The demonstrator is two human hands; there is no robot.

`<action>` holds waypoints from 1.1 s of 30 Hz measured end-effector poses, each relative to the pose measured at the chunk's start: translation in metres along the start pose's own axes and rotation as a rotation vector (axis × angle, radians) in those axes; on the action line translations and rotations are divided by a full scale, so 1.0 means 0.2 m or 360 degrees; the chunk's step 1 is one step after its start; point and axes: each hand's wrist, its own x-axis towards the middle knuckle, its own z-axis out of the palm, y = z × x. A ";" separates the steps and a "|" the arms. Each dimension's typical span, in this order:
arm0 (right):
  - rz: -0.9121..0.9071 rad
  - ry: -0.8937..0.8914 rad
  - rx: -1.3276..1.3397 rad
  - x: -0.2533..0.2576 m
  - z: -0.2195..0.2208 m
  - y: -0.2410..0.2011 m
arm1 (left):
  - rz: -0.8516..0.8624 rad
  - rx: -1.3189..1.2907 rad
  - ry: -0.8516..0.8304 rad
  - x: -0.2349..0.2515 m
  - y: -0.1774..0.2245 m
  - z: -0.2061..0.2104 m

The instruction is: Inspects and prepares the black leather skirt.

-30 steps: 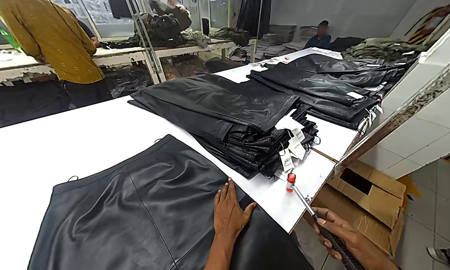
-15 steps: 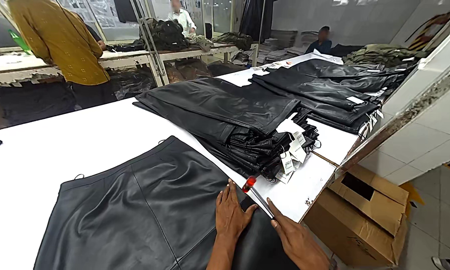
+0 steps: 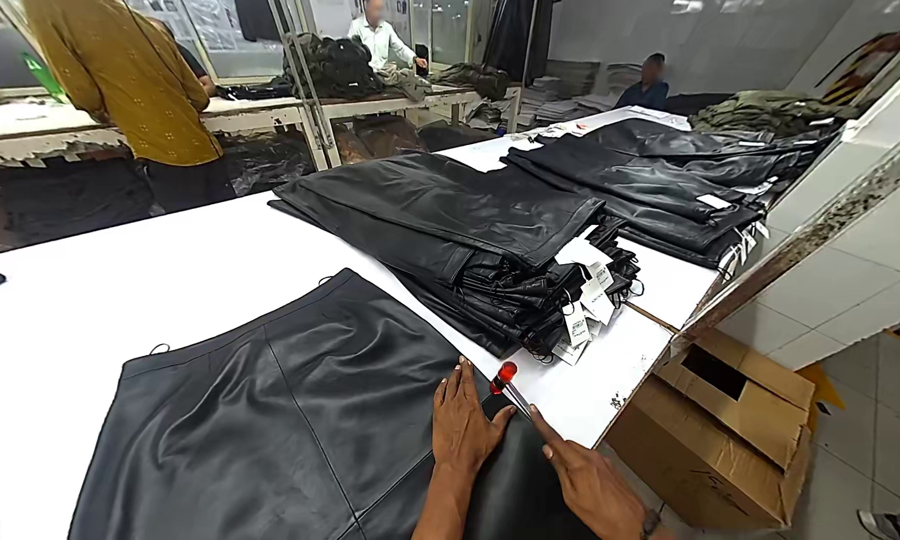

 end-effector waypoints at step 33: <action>0.0189 -0.0191 0.0090 -0.01 -0.05 -0.01 | -0.0010 0.0007 -0.0131 0.02 0.01 -0.03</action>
